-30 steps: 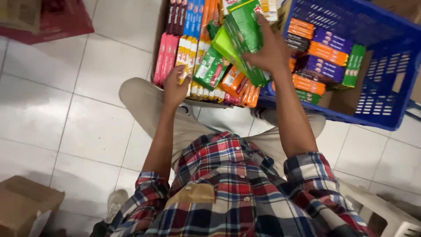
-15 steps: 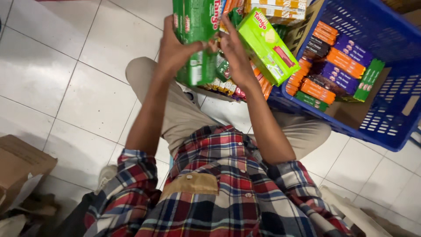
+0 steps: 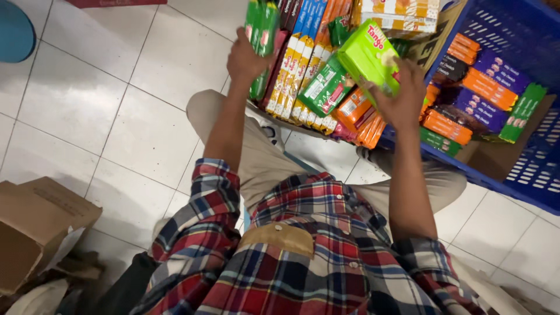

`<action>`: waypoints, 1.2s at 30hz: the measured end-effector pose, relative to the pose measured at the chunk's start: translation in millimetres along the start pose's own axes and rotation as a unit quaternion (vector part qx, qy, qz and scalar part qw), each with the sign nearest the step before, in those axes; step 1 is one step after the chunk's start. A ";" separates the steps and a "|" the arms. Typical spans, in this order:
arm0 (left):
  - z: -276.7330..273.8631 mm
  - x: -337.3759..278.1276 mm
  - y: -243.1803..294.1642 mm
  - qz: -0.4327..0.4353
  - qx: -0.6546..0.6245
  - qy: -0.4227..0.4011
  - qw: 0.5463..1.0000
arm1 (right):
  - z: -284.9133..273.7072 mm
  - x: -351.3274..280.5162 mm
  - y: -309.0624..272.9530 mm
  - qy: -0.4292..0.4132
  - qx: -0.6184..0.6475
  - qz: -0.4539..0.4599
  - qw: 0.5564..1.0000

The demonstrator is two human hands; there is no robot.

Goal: The person organizes snacks by taking them out of a blue crate and arranging them into neat rows on the floor by hand.

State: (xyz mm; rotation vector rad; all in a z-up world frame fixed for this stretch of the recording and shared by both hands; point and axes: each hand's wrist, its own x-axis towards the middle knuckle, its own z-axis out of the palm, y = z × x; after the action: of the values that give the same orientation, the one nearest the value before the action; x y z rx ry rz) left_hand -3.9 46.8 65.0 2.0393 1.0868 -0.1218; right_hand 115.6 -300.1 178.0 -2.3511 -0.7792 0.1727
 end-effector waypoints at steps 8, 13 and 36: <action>56.6 -1.2 -38.2 0.133 0.057 0.037 0.989 | 28.2 -4.2 24.2 0.052 -0.276 -0.051 0.958; 80.0 -16.6 -43.6 0.205 0.225 0.053 0.951 | 28.8 -5.5 25.4 0.047 -0.285 -0.047 0.956; 54.4 -79.2 51.9 0.340 -0.260 0.135 0.893 | -10.8 15.9 -13.4 -0.046 0.253 0.106 0.960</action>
State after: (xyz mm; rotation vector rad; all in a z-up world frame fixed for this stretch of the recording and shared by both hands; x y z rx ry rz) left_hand -0.8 -58.5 93.5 1.8376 0.4220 0.7519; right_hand 125.3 -288.5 195.9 -1.9383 -0.4513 0.5135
